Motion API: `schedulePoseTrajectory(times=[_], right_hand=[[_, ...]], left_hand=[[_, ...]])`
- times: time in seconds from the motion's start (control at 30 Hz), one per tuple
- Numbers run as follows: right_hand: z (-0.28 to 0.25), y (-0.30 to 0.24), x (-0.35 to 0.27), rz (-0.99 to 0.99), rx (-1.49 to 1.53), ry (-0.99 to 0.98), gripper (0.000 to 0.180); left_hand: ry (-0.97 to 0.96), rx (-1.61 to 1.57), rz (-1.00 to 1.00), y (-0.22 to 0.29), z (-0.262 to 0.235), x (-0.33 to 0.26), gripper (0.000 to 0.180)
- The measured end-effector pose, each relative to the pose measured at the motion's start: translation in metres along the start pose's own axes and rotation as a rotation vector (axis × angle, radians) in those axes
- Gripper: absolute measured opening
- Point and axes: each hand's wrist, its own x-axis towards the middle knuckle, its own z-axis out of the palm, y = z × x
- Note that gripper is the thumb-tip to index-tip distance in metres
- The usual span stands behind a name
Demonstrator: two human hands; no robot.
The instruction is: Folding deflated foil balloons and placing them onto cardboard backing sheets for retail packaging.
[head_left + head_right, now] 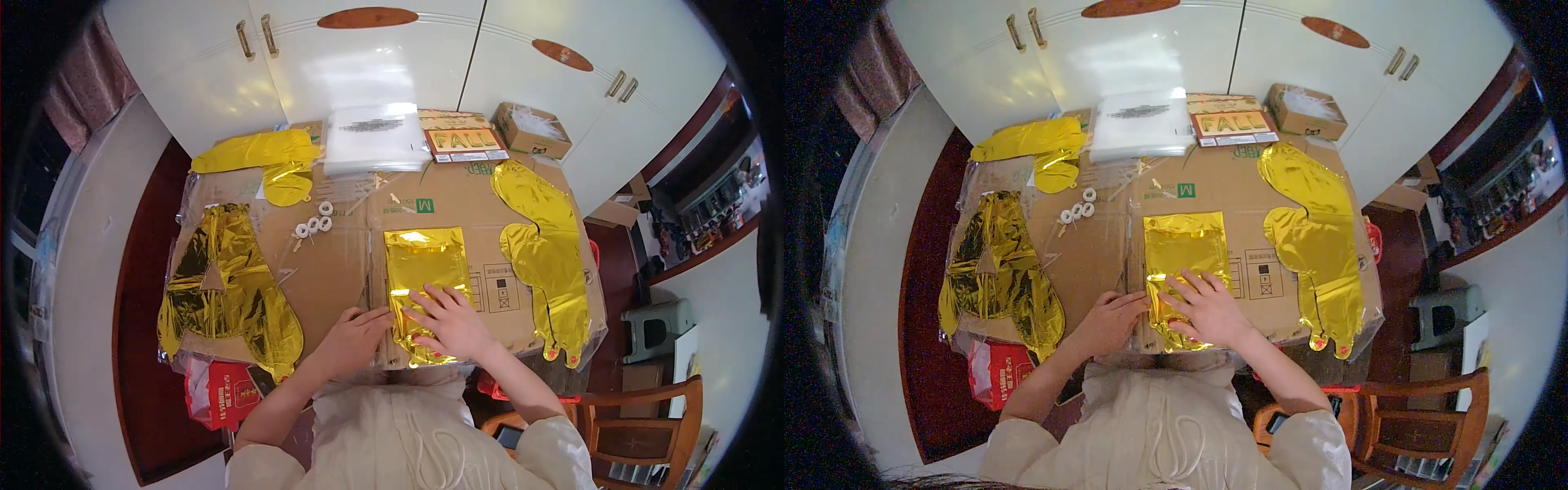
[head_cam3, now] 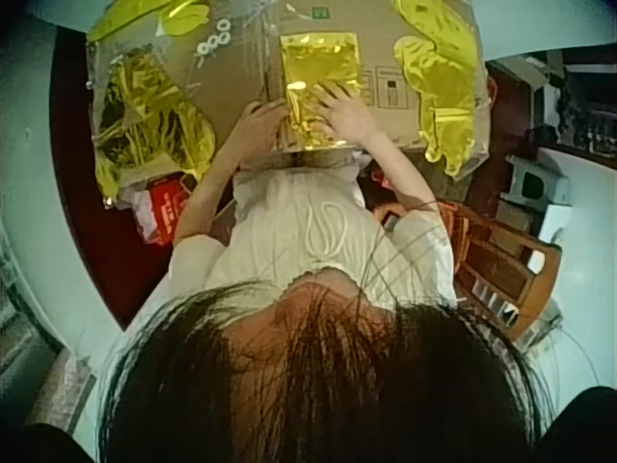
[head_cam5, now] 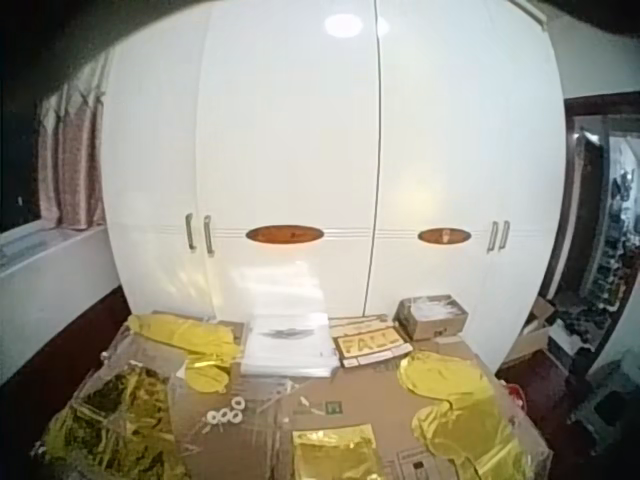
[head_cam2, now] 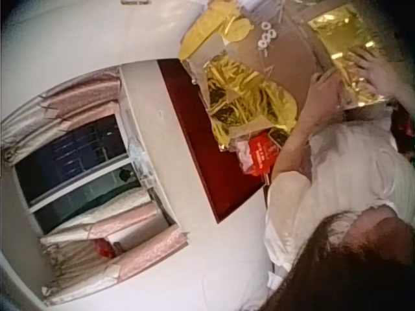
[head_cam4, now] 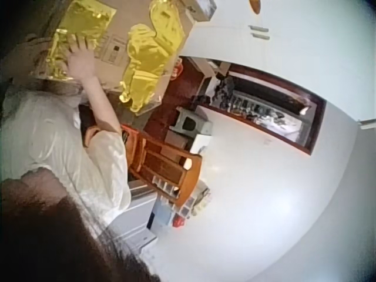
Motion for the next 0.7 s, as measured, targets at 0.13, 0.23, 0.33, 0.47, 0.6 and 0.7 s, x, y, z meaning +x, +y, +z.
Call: schedulePoseTrajectory(times=[0.13, 0.23, 0.33, 0.47, 0.6, 0.7], right_hand=[[0.000, -0.001, 0.000, -0.001, -0.025, -0.003, 0.055], [0.005, -0.003, -0.001, 0.017, -0.037, -0.008, 0.055], [0.009, -0.006, -0.001, 0.031, -0.047, 0.001, 0.055], [0.009, -0.007, -0.003, 0.034, -0.050, 0.029, 0.056], [0.010, -0.005, -0.003, 0.037, -0.055, 0.051, 0.060], [0.011, -0.006, -0.004, 0.067, 0.007, 0.086, 0.059]], left_hand=[[-0.027, -0.089, -0.018, 0.001, -0.004, 0.003, 0.034], [-0.072, -0.098, -0.024, 0.001, -0.005, 0.005, 0.035], [-0.087, -0.125, -0.026, 0.000, -0.003, 0.006, 0.035], [0.093, -0.210, -0.043, -0.001, -0.009, 0.010, 0.037], [0.117, 0.057, 0.101, 0.013, -0.013, 0.028, 0.042], [0.095, 0.150, 0.108, 0.013, 0.001, 0.027, 0.043]])
